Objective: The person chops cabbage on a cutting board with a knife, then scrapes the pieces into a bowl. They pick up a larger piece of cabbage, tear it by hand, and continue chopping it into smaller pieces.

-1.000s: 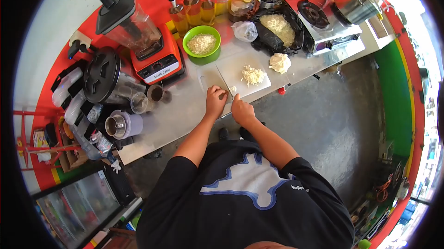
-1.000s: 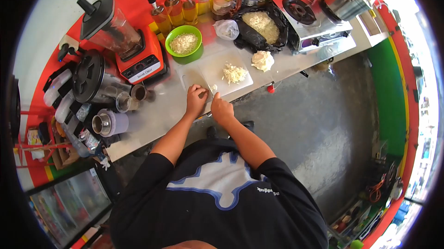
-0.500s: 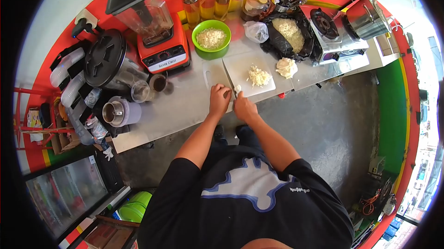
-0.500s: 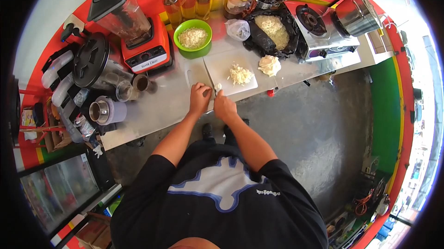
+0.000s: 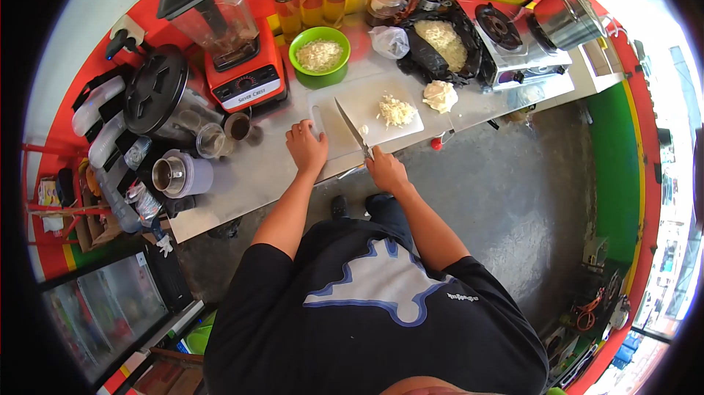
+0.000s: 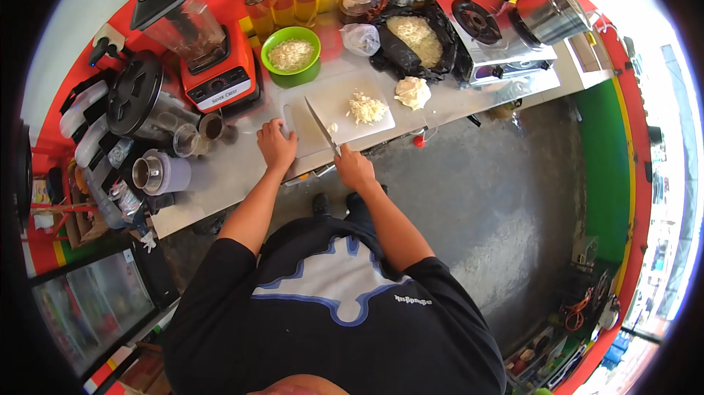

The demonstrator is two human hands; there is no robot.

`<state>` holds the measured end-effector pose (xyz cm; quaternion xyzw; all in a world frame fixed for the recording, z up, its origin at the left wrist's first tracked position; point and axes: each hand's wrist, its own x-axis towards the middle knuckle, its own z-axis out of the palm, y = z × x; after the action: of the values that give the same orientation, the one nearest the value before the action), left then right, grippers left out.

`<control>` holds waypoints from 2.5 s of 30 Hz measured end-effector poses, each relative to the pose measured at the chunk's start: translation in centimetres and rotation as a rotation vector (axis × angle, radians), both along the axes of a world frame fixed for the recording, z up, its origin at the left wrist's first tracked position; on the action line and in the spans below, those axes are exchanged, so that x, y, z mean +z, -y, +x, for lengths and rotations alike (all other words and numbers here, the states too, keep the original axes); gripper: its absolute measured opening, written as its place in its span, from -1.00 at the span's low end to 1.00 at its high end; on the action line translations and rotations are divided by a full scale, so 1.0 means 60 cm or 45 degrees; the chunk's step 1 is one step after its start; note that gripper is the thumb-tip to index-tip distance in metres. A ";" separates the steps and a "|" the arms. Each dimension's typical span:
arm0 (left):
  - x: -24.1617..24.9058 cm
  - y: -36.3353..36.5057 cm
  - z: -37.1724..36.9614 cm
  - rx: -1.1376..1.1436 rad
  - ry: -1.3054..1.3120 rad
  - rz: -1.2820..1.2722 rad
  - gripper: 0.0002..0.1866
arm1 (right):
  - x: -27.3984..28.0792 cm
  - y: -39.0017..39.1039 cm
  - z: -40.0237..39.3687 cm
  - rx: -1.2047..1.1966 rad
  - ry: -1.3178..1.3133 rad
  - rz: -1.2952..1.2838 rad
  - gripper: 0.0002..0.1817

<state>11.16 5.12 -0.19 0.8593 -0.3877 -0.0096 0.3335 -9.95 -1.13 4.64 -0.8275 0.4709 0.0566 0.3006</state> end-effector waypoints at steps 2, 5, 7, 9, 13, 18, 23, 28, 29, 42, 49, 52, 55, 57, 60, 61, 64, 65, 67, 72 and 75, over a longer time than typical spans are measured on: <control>0.003 0.006 -0.005 0.105 0.050 0.151 -0.61 | -0.006 0.008 -0.016 -0.059 0.014 -0.021 -0.62; 0.017 0.006 -0.012 0.155 0.045 0.296 -0.69 | -0.001 0.023 -0.041 -0.158 -0.042 -0.006 -0.62; 0.009 0.009 -0.010 0.141 0.055 0.336 -0.69 | 0.003 0.032 -0.054 -0.212 -0.055 -0.007 -0.62; 0.006 0.015 -0.002 0.140 0.065 0.378 -0.68 | 0.009 0.041 -0.063 -0.270 -0.076 -0.026 -0.62; 0.050 0.027 0.014 -0.030 -0.113 0.640 -0.63 | 0.020 0.058 -0.074 -0.303 -0.060 -0.055 -0.63; 0.062 0.018 0.026 -0.029 -0.199 0.614 -0.56 | 0.033 0.086 -0.094 -0.346 0.183 -0.125 -0.65; 0.010 -0.004 0.026 0.232 -0.837 0.060 -0.49 | 0.003 0.141 -0.134 -0.350 0.406 -0.184 -0.68; 0.007 -0.008 -0.004 0.213 -1.482 -0.169 -0.55 | -0.029 0.213 -0.172 -0.301 0.583 -0.346 -0.68; 0.011 -0.010 -0.013 0.234 -1.466 -0.167 -0.55 | -0.032 0.223 -0.177 -0.330 0.567 -0.283 -0.67; 0.096 -0.072 -0.141 0.342 -1.867 -0.711 -0.59 | 0.022 0.298 -0.176 -0.174 0.886 0.367 -0.74; 0.145 -0.104 -0.165 0.307 -1.803 -1.005 -0.79 | 0.073 0.334 -0.127 0.117 0.860 0.214 -0.79; 0.146 -0.109 -0.160 0.241 -1.773 -1.019 -0.80 | 0.123 0.348 -0.099 0.266 0.792 0.037 -0.77; 0.148 -0.103 -0.133 0.177 -1.712 -1.031 -0.76 | 0.168 0.355 -0.067 0.325 0.783 -0.035 -0.75; 0.151 -0.098 -0.143 0.127 -1.702 -1.123 -0.70 | 0.190 0.370 -0.048 0.403 0.758 -0.003 -0.74; 0.174 -0.078 -0.156 0.225 -1.654 -1.175 -0.70 | 0.210 0.394 -0.015 0.549 0.744 0.032 -0.71; 0.185 -0.072 -0.158 0.243 -1.637 -1.188 -0.70 | 0.213 0.405 -0.004 0.613 0.733 0.033 -0.70; 0.194 -0.054 -0.172 0.310 -1.592 -1.246 -0.71 | 0.213 0.436 0.027 0.723 0.747 0.074 -0.70; 0.190 -0.048 -0.177 0.329 -1.555 -1.263 -0.73 | 0.213 0.447 0.032 0.753 0.739 0.097 -0.70; 0.190 -0.041 -0.187 0.376 -1.494 -1.280 -0.74 | 0.218 0.470 0.051 0.883 0.655 0.047 -0.70; 0.204 0.001 -0.218 0.478 -1.446 -1.421 -0.81 | 0.205 0.526 0.083 1.085 0.720 0.098 -0.70; 0.197 0.022 -0.228 0.573 -1.405 -1.438 -0.82 | 0.181 0.551 0.103 1.191 0.794 0.135 -0.70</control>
<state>-2.51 3.80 11.62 0.4908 0.0672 -0.1669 0.8525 -3.78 -34.21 15.52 -0.9094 -0.0605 -0.0398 0.4096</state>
